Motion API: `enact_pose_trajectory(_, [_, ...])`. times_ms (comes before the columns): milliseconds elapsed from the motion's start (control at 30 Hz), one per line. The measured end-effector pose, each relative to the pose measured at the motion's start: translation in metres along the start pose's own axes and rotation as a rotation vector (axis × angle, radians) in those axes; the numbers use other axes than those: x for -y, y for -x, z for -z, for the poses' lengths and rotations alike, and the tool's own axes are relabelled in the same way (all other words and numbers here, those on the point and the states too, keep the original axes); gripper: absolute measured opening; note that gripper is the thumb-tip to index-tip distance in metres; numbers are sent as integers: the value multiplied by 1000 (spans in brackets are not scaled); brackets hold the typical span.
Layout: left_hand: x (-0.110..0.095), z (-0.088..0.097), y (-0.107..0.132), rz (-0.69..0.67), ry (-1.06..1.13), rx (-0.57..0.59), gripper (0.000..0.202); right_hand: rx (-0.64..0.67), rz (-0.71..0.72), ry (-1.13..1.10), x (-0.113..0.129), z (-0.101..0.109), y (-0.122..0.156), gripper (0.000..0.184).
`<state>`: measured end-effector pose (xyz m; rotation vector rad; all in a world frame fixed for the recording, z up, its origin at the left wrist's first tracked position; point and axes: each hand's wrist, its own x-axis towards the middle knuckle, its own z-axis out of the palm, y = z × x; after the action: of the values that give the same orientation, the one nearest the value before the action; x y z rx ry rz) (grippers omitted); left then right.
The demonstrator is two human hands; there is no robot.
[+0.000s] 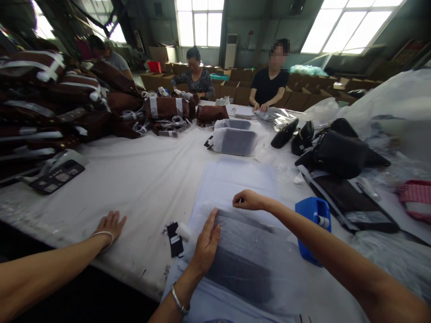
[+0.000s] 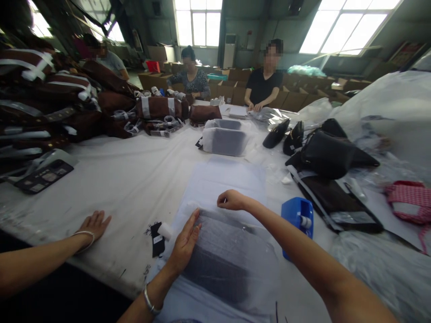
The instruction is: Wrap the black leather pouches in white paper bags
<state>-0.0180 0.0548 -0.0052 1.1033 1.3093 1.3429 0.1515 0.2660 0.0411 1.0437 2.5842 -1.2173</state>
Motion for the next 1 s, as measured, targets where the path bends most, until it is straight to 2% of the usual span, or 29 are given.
enact_pose_trajectory(133, [-1,1,0,5,23,0,54,-119,45,73,7,14,7,19])
enact_pose_trajectory(267, [-1,1,-2,36,98,-6,55,-139,146,45,34,24,27,18])
enact_pose_trajectory(367, [-4,1,-3,61,196,-4,54,-35,244,-72,64,24,47,21])
enact_pose_trajectory(467, [-8,1,-3,75,256,-5,53,162,305,-199,87,17,61,27])
enact_pose_trajectory(567, [-9,1,-3,69,290,-10,52,307,297,-305,95,7,61,33])
enact_pose_trajectory(700, [-7,2,-3,66,319,-18,52,363,214,-406,91,-3,49,35])
enact_pose_trajectory(800, [-7,2,-3,65,329,-16,54,411,156,-585,87,-8,41,32])
enact_pose_trajectory(867, [-6,2,-3,65,328,-13,53,399,147,-785,87,-11,41,29])
enact_pose_trajectory(1000, [-5,2,-3,59,321,-19,52,298,267,-1334,105,-20,51,23])
